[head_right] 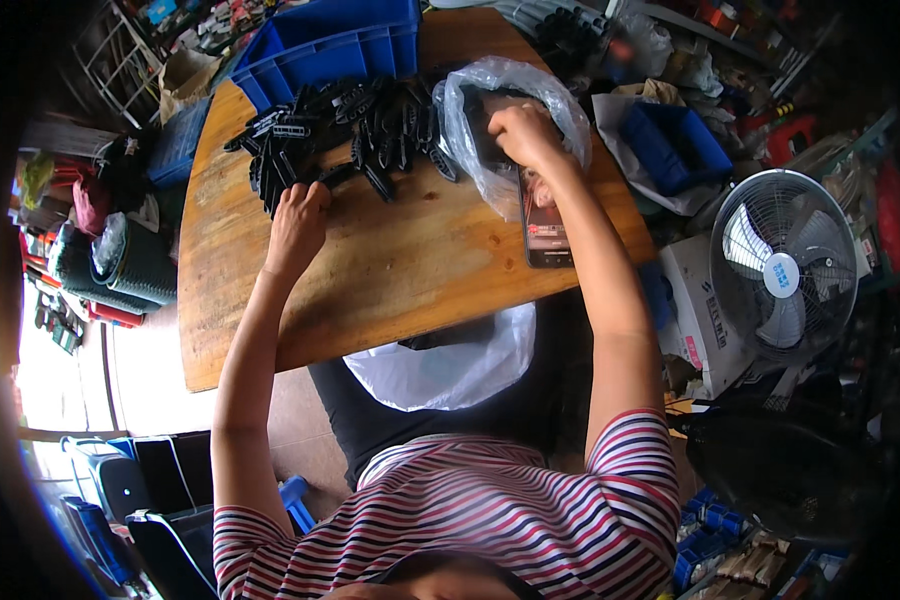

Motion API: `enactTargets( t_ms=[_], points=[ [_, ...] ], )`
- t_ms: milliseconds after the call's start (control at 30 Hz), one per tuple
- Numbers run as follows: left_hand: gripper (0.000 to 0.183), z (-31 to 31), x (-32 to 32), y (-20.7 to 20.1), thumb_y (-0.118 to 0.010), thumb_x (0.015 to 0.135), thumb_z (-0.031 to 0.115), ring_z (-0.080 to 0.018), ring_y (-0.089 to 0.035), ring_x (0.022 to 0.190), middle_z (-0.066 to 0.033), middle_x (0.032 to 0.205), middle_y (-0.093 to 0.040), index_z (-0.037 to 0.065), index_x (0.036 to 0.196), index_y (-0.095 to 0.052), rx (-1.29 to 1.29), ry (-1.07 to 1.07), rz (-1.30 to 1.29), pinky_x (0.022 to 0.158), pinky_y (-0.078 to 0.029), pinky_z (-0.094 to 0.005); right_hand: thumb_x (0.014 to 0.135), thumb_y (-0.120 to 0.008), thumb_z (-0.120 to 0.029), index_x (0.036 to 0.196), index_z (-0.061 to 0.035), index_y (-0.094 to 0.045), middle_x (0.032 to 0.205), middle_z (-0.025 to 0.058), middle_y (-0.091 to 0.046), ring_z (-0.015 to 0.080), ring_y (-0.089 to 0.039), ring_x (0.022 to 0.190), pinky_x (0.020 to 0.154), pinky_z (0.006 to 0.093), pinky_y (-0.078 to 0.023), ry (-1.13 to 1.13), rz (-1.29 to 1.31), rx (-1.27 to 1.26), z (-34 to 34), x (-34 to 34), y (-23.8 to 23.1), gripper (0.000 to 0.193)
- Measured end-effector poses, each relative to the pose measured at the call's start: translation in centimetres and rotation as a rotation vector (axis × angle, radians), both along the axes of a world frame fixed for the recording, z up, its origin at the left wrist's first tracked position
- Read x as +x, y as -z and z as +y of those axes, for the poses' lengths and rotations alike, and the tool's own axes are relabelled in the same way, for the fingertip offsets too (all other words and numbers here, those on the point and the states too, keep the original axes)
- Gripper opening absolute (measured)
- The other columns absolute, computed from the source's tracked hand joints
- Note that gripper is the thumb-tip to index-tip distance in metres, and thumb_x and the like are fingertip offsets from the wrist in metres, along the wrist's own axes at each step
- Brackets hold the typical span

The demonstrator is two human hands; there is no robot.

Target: The person sorts and inspects black plastic industrial parts by hand on a wooden workbench.

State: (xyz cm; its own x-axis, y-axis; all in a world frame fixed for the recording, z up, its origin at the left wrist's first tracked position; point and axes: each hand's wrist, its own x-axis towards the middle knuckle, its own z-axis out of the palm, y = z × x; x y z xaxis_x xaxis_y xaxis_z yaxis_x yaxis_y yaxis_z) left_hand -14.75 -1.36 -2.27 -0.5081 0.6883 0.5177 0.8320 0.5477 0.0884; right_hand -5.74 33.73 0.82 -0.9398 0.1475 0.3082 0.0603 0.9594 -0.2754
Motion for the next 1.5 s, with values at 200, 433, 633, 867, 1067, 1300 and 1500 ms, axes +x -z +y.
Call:
enactTargets(
  t_ms=[200, 433, 633, 867, 1067, 1300, 1500],
  points=[
    [0.019, -1.4, 3.9, -3.3, -0.048, 0.088, 0.009, -0.0157, -0.058, 0.072, -0.0105, 0.090, -0.062, 0.006, 0.107, -0.050, 0.560, 0.154, -1.028, 0.059, -0.042, -0.0254, 0.073, -0.065, -0.013, 0.086, -0.0047, -0.068, 0.090, 0.0150, -0.065, 0.0301, -0.061, 0.091, 0.082, 0.0369, -0.046, 0.042, -0.120, 0.145, 0.1, -2.7, 0.4, 0.015],
    [0.022, -2.3, 6.7, -2.5, -0.041, 0.094, 0.013, -0.0141, -0.057, 0.073, -0.0183, 0.101, -0.060, 0.004, 0.112, -0.050, 0.948, 0.369, -1.695, 0.061, -0.044, -0.0228, 0.071, -0.066, -0.012, 0.088, -0.0037, -0.067, 0.090, 0.0157, -0.065, 0.0311, -0.061, 0.090, 0.079, 0.0362, -0.046, -0.131, -0.213, -0.026, 2.0, -2.3, -0.1, 0.019],
    [0.028, -1.7, 8.0, -2.0, -0.043, 0.093, 0.014, -0.0154, -0.056, 0.079, -0.0177, 0.105, -0.059, 0.002, 0.117, -0.048, 1.004, 0.358, -1.802, 0.066, -0.045, -0.0242, 0.068, -0.068, -0.009, 0.084, -0.0030, -0.066, 0.088, 0.0154, -0.065, 0.0305, -0.061, 0.089, 0.079, 0.0372, -0.047, 0.036, -0.153, 0.056, 1.7, -3.2, 0.4, 0.017],
    [0.030, -2.1, 8.4, -1.7, -0.042, 0.093, 0.014, -0.0162, -0.056, 0.081, -0.0187, 0.108, -0.057, 0.001, 0.120, -0.046, 1.009, 0.384, -1.849, 0.068, -0.045, -0.0254, 0.069, -0.066, -0.009, 0.082, -0.0066, -0.067, 0.090, 0.0115, -0.065, 0.0305, -0.057, 0.094, 0.083, 0.0392, -0.045, 0.070, -0.159, 0.218, 0.1, -2.8, -0.1, 0.013],
    [0.033, -1.2, 8.8, -1.3, -0.042, 0.092, 0.013, -0.0179, -0.057, 0.085, -0.0212, 0.111, -0.054, 0.000, 0.122, -0.043, 1.082, 0.505, -1.945, 0.071, -0.047, -0.0258, 0.068, -0.065, -0.010, 0.079, -0.0082, -0.067, 0.092, 0.0086, -0.062, 0.0285, -0.054, 0.095, 0.082, 0.0401, -0.043, 0.051, -0.103, 0.450, -0.2, -2.1, 0.2, 0.011],
    [0.036, -0.7, 9.2, -1.0, -0.042, 0.091, 0.014, -0.0191, -0.058, 0.087, -0.0220, 0.113, -0.053, -0.001, 0.124, -0.039, 1.142, 0.616, -1.983, 0.072, -0.049, -0.0261, 0.066, -0.062, -0.007, 0.070, -0.0057, -0.061, 0.082, 0.0105, -0.059, 0.0290, -0.055, 0.086, 0.075, 0.0385, -0.044, -0.113, 0.031, 0.332, -0.1, -1.8, 0.1, 0.004],
    [0.037, -0.8, 9.4, -0.5, -0.042, 0.091, 0.015, -0.0191, -0.058, 0.086, -0.0216, 0.112, -0.053, -0.002, 0.124, -0.039, 1.140, 0.610, -1.998, 0.072, -0.049, -0.0260, 0.075, -0.065, -0.009, 0.074, -0.0025, -0.060, 0.072, 0.0069, -0.060, 0.0157, -0.056, 0.065, 0.063, 0.0285, -0.044, -0.040, 0.167, -0.430, 0.1, -0.6, -2.0, 0.009]
  ],
)
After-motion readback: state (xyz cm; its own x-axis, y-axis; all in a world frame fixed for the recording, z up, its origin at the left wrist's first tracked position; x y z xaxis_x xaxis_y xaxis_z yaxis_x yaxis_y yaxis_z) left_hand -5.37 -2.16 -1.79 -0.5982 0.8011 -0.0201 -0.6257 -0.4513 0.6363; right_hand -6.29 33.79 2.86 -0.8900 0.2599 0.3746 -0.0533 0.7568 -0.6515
